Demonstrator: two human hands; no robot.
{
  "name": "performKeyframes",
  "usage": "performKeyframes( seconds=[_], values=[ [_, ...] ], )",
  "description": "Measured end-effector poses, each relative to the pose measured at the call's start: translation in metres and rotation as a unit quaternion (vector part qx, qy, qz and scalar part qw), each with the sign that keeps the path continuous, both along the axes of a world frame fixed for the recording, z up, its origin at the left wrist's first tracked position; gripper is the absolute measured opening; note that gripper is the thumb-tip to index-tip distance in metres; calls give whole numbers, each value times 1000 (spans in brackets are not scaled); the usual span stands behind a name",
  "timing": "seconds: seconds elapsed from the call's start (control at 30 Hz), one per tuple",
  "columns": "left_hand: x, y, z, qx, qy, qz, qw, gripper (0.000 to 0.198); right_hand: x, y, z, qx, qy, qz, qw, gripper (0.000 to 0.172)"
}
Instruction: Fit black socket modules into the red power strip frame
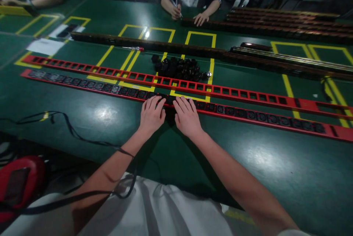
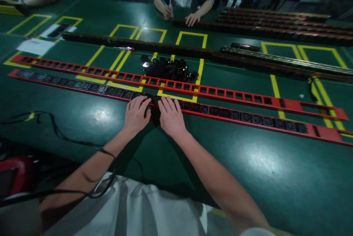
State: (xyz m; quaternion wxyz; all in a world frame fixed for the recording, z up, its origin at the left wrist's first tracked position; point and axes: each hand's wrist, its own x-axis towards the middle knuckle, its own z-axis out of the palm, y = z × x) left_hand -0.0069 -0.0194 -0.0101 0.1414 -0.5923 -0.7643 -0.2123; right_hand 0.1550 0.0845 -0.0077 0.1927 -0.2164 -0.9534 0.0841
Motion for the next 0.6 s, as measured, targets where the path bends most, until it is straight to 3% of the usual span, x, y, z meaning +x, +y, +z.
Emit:
performKeyframes(
  seconds=[0.6],
  values=[
    [2, 4, 2, -2, 2, 13, 1000, 40, 6, 4, -1, 2, 16, 21, 1000, 56]
  ],
)
